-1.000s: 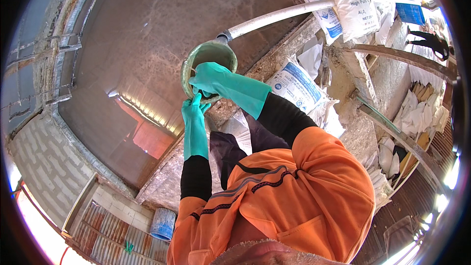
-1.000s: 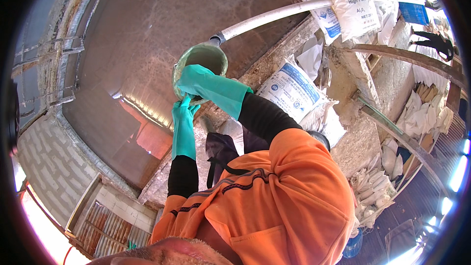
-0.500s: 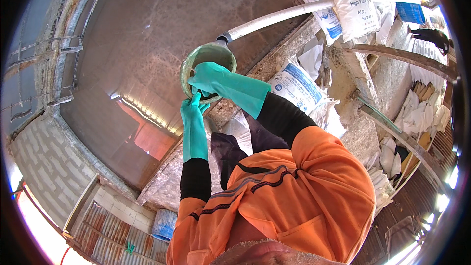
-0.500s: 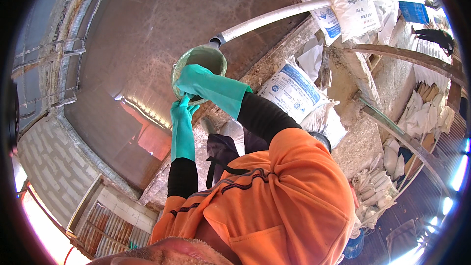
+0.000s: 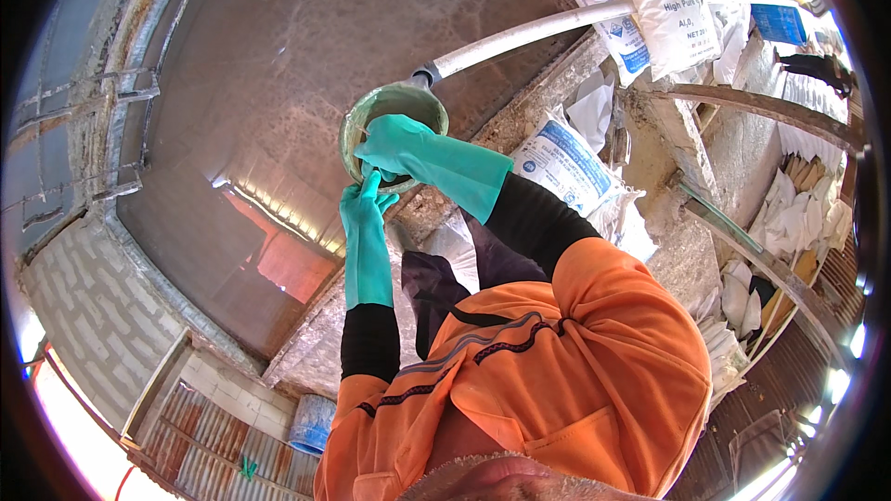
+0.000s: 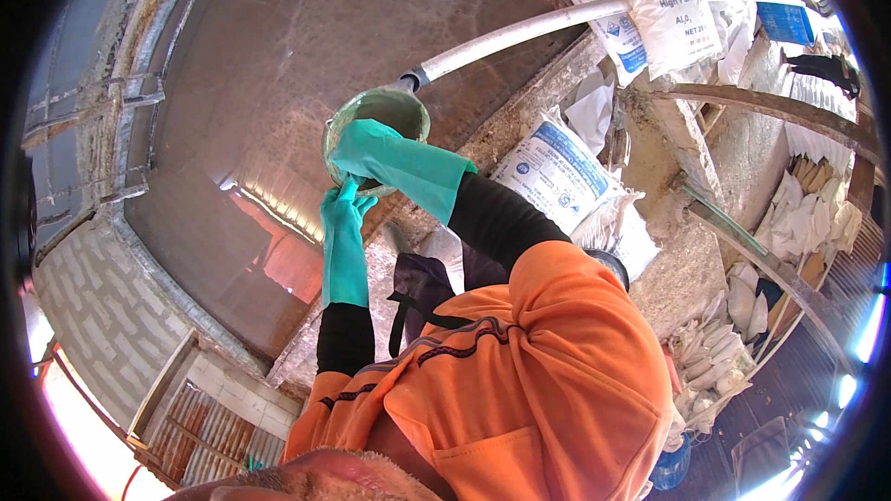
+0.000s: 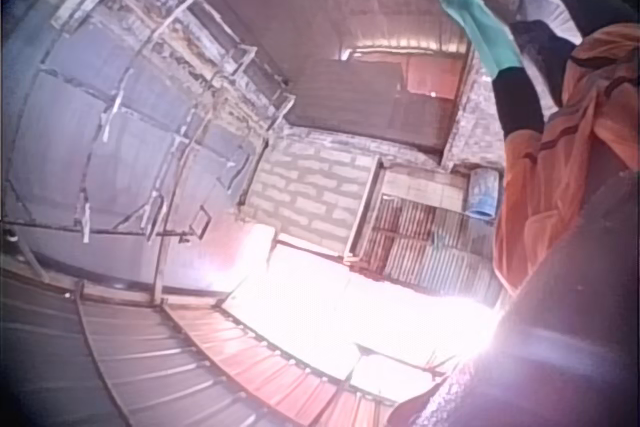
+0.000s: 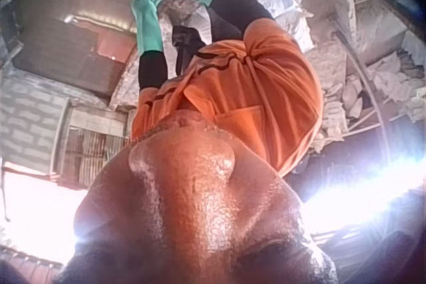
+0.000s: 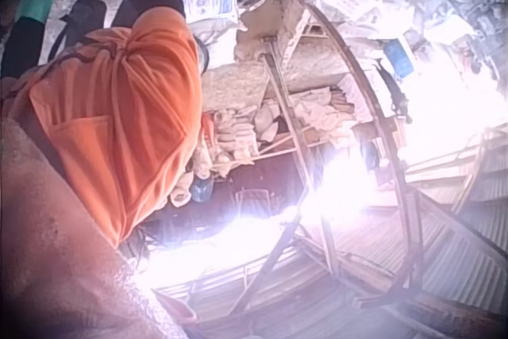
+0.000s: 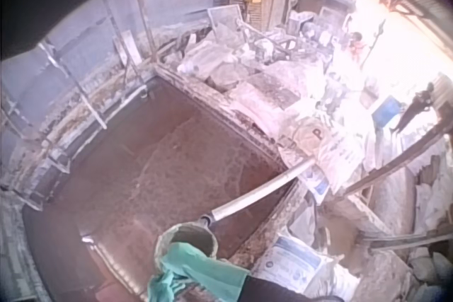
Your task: The person repeatedly scoops a brown liquid from a large rectangular tank into a bucket using a small container, then carries the bucket to a pipe and pours the liquid into it. This cycle is repeated multiple times throughout the video.
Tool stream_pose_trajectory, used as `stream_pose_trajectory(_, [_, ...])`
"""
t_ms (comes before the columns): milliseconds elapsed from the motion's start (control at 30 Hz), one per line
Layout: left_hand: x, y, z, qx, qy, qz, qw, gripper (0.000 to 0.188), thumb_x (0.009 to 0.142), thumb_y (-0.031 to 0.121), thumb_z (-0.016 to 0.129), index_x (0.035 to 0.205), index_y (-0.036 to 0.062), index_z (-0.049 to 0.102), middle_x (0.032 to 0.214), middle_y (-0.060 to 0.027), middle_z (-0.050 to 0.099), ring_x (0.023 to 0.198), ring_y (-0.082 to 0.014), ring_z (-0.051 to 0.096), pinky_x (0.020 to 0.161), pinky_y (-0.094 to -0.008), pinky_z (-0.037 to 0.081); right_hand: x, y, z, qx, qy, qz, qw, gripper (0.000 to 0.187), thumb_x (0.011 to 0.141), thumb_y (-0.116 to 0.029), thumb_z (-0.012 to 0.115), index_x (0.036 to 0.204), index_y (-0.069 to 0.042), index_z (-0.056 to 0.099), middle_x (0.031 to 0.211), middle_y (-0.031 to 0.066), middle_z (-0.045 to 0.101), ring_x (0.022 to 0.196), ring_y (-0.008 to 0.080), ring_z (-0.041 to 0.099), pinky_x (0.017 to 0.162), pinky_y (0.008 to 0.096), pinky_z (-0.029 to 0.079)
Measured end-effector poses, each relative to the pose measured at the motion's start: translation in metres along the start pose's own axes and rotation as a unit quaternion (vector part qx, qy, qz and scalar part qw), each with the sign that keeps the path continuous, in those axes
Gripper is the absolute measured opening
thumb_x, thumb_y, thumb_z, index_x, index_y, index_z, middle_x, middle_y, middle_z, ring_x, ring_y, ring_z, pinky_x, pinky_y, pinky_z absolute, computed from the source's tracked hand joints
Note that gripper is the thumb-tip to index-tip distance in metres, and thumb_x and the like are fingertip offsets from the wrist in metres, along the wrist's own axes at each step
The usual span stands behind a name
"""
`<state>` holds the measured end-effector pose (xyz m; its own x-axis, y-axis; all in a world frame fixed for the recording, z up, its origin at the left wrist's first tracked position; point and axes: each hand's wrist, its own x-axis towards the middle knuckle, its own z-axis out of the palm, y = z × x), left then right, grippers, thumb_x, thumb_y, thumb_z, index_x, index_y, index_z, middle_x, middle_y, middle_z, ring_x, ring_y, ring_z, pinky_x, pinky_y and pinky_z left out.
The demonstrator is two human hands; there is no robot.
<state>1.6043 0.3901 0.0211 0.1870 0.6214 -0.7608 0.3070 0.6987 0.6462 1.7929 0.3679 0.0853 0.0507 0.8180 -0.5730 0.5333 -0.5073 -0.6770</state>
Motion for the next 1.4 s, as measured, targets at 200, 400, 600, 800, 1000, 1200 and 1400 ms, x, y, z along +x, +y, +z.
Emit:
stream_pose_trajectory(200, [-0.005,0.008,0.003,0.002,0.000,0.013,1.000,0.029,0.092,0.016,0.071,0.098,-0.0065,0.053,0.087,-0.0167,0.064,0.066,-0.0223,0.067,0.059,-0.0368,0.064,-0.005,-0.004,-0.006,0.039,0.002,0.007,0.999,0.036,0.090,-0.038,0.057,0.084,-0.007,0.076,0.072,0.0117,0.069,0.069,0.0258,0.067,0.071,0.0416,0.053])
stream_pose_trajectory(400, [-0.004,0.012,0.005,0.011,-0.001,0.016,1.000,0.030,0.091,0.016,0.072,0.096,-0.0057,0.052,0.083,-0.0149,0.063,0.063,-0.0219,0.066,0.058,-0.0367,0.064,-0.003,0.002,-0.006,0.035,0.007,-0.019,0.999,0.037,0.090,-0.039,0.057,0.083,-0.008,0.076,0.068,0.0100,0.068,0.067,0.0239,0.066,0.070,0.0404,0.053])
stream_pose_trajectory(600, [-0.003,0.013,0.007,0.016,0.000,0.021,1.000,0.031,0.090,0.017,0.074,0.095,-0.0049,0.052,0.078,-0.0120,0.062,0.058,-0.0204,0.064,0.057,-0.0364,0.064,-0.011,-0.002,-0.015,0.065,0.017,0.008,0.998,0.039,0.089,-0.041,0.057,0.083,-0.008,0.076,0.066,0.0097,0.067,0.065,0.0232,0.065,0.069,0.0399,0.052])
stream_pose_trajectory(800, [-0.001,0.012,0.009,0.000,0.001,0.029,1.000,0.031,0.090,0.016,0.075,0.094,-0.0044,0.052,0.074,-0.0108,0.061,0.056,-0.0195,0.064,0.056,-0.0359,0.063,-0.023,-0.010,-0.029,0.116,0.007,0.036,0.993,0.042,0.089,-0.044,0.058,0.082,-0.006,0.075,0.067,0.0097,0.067,0.066,0.0231,0.065,0.069,0.0397,0.052])
stream_pose_trajectory(1000, [-0.003,0.020,0.016,-0.001,-0.006,0.025,1.000,0.030,0.090,0.017,0.075,0.092,-0.0025,0.052,0.073,-0.0101,0.061,0.055,-0.0189,0.063,0.055,-0.0352,0.063,-0.017,-0.003,-0.024,0.082,0.029,0.024,0.996,0.042,0.088,-0.044,0.060,0.086,-0.005,0.074,0.072,0.0119,0.068,0.069,0.0247,0.066,0.071,0.0406,0.053])
stream_pose_trajectory(1200, [0.001,0.024,0.018,-0.005,-0.020,0.033,0.999,0.030,0.092,0.020,0.072,0.094,-0.0030,0.052,0.079,-0.0141,0.063,0.059,-0.0239,0.067,0.056,-0.0394,0.063,-0.018,-0.003,-0.026,0.076,0.050,0.001,0.996,0.045,0.086,-0.045,0.061,0.086,-0.002,0.073,0.076,0.0145,0.069,0.073,0.0271,0.068,0.071,0.0408,0.054])
stream_pose_trajectory(1400, [0.005,0.029,0.034,-0.003,-0.033,0.030,0.999,0.026,0.093,0.015,0.070,0.094,-0.0042,0.053,0.082,-0.0156,0.065,0.061,-0.0254,0.068,0.057,-0.0413,0.064,0.030,0.049,0.018,-0.098,0.112,-0.110,0.983,0.037,0.090,-0.041,0.059,0.095,-0.008,0.073,0.086,0.0135,0.071,0.079,0.0280,0.069,0.072,0.0408,0.054])
